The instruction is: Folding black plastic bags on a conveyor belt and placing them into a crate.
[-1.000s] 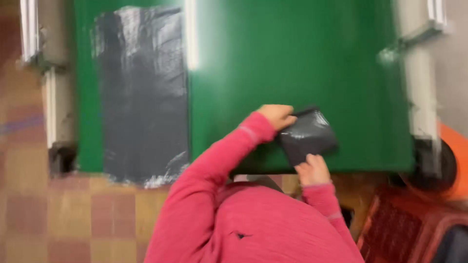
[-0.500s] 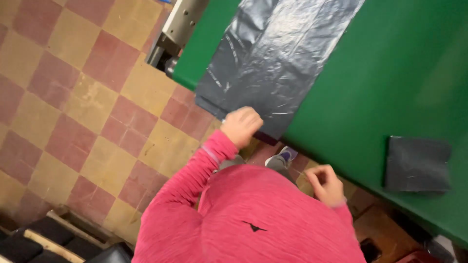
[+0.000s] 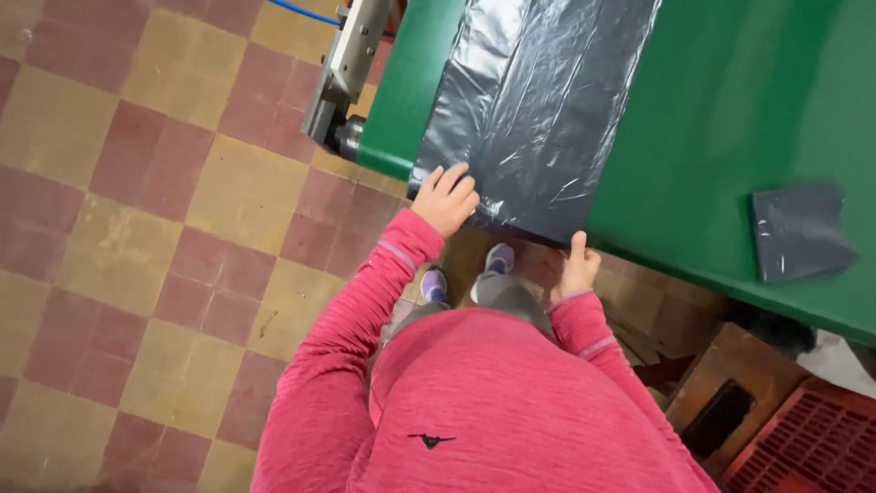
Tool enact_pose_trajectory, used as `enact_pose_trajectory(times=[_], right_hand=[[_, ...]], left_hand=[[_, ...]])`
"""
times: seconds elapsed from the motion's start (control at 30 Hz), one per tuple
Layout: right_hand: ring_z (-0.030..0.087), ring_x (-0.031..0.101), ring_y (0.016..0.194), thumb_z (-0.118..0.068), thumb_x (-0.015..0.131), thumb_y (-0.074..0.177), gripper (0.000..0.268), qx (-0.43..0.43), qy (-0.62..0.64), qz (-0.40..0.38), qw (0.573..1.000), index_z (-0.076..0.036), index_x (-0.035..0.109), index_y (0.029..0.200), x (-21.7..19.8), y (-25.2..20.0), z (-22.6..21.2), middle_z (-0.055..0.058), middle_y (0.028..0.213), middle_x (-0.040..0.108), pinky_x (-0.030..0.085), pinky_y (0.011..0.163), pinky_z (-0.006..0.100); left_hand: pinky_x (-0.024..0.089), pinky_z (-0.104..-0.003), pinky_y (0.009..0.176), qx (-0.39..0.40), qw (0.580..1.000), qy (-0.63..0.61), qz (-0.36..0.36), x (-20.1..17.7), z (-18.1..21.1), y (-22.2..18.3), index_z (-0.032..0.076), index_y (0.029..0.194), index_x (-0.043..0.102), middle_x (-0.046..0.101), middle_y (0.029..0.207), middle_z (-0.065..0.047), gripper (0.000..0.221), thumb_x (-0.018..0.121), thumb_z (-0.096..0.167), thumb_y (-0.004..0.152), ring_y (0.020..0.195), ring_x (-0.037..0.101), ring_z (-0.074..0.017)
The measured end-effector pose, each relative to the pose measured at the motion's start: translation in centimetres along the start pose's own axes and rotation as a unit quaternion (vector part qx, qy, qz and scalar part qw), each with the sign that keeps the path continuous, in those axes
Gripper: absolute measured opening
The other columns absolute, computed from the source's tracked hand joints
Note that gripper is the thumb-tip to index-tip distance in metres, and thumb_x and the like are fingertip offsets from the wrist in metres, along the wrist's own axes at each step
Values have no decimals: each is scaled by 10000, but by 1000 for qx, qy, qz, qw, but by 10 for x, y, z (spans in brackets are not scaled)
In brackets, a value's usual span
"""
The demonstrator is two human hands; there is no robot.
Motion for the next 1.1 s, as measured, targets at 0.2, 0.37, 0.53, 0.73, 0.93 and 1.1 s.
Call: enact_pose_trajectory(times=[0.2, 0.37, 0.53, 0.73, 0.93, 1.1], right_hand=[[211, 637, 774, -280, 762, 901, 423, -95, 10, 46, 994, -58, 470, 1113, 0, 15, 9, 73, 1030, 534, 628, 679, 421], [190, 620, 911, -128, 776, 930, 546, -325, -122, -33, 937, -7, 445, 1347, 35, -39, -82, 110, 1077, 634, 517, 781, 273], [168, 668, 1077, -46, 669, 956, 194, -358, -269, -192, 873, 15, 719, 1133, -7, -40, -134, 90, 1114, 743, 503, 983, 290], [324, 755, 777, -523, 603, 998, 612, -100, -83, -414, 901, 61, 691, 1161, -2, -5, -220, 210, 926, 777, 593, 709, 427], [317, 711, 803, -889, 210, 883, 1070, -31, -99, -380, 919, -17, 575, 1385, 108, 141, -304, 227, 1182, 704, 558, 667, 429], [316, 625, 764, -783, 408, 922, 785, 50, -221, -205, 952, -177, 469, 1416, 150, 284, -280, 228, 1109, 710, 470, 679, 438]], left_hand=[[426, -545, 1035, 2, 997, -74, 9, -7, 13, -13, 110, 1014, 649, 630, 1245, -94, 204, 636, 222, 844, 1314, 525, -320], [387, -568, 1057, -29, 999, -17, 17, -17, -1, -14, 129, 1146, 667, 626, 1320, -83, 405, 643, 269, 768, 1334, 512, -307], [457, -470, 1070, -77, 993, -80, -48, -56, -27, 1, 154, 1093, 650, 653, 1199, -27, 329, 684, 82, 774, 1289, 579, -268], [544, -386, 844, -119, 938, -308, -109, -78, -69, 112, 106, 1044, 671, 716, 1047, -84, 382, 756, 21, 681, 1005, 692, -317], [566, -392, 852, -192, 905, -379, -23, 63, -170, 248, 56, 1074, 683, 730, 1010, -150, 255, 765, 105, 837, 975, 723, -351], [546, -446, 814, -256, 923, -268, -106, 211, -234, 275, 81, 1069, 684, 746, 1000, -155, 258, 767, 225, 872, 953, 698, -387]])
Point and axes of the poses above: each hand's wrist, its own y-axis towards the middle knuckle, its own x-axis out of the palm, z = x × y, the point moved 6 cm from there along y, towards the middle knuckle
